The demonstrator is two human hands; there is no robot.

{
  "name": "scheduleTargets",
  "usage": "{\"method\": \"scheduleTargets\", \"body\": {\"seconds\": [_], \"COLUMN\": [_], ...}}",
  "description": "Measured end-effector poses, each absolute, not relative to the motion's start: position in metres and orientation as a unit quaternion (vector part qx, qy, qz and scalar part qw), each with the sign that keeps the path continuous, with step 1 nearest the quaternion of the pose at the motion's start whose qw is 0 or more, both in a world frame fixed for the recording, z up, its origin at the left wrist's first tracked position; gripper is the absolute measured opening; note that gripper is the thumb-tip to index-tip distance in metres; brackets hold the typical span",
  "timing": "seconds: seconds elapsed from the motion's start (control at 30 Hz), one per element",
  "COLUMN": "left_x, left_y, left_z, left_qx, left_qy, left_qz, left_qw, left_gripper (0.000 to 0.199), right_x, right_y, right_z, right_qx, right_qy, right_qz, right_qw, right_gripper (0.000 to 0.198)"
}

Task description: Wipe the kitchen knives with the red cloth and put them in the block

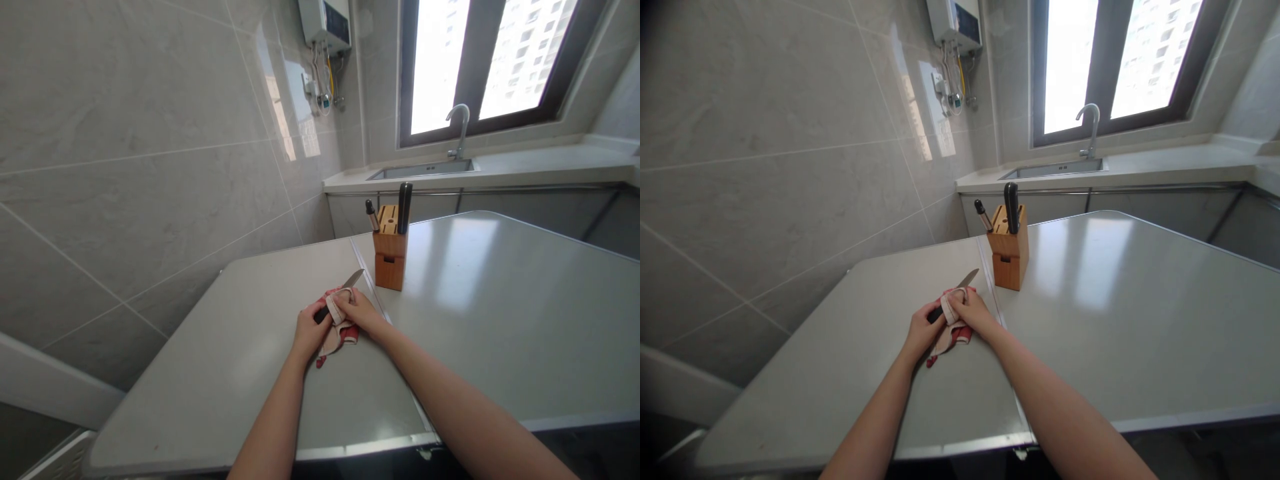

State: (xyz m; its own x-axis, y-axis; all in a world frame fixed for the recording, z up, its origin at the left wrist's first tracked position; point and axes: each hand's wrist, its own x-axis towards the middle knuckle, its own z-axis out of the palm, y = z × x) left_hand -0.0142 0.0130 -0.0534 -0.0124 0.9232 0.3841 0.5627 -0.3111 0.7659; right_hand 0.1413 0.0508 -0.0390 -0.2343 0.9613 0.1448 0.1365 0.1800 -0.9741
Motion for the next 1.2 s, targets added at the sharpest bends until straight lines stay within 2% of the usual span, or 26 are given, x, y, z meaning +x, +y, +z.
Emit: {"method": "scheduleTargets", "body": {"seconds": [0.6,1.2], "left_x": [-0.0141,-0.0145], "left_y": [0.013,0.0133], "left_z": [-0.0543,-0.0544], "left_qx": [0.684,0.684], "left_qy": [0.544,0.549], "left_qz": [0.447,0.443], "left_qw": [0.19,0.187], "left_gripper": [0.025,0.026], "right_x": [0.1387,0.1382], "right_y": [0.0524,0.0512], "right_z": [-0.0406,-0.0365], "right_qx": [-0.471,-0.454], "right_qy": [-0.668,-0.666], "right_qz": [0.401,0.414], "right_qw": [0.414,0.423], "right_gripper": [0.026,0.02]}}
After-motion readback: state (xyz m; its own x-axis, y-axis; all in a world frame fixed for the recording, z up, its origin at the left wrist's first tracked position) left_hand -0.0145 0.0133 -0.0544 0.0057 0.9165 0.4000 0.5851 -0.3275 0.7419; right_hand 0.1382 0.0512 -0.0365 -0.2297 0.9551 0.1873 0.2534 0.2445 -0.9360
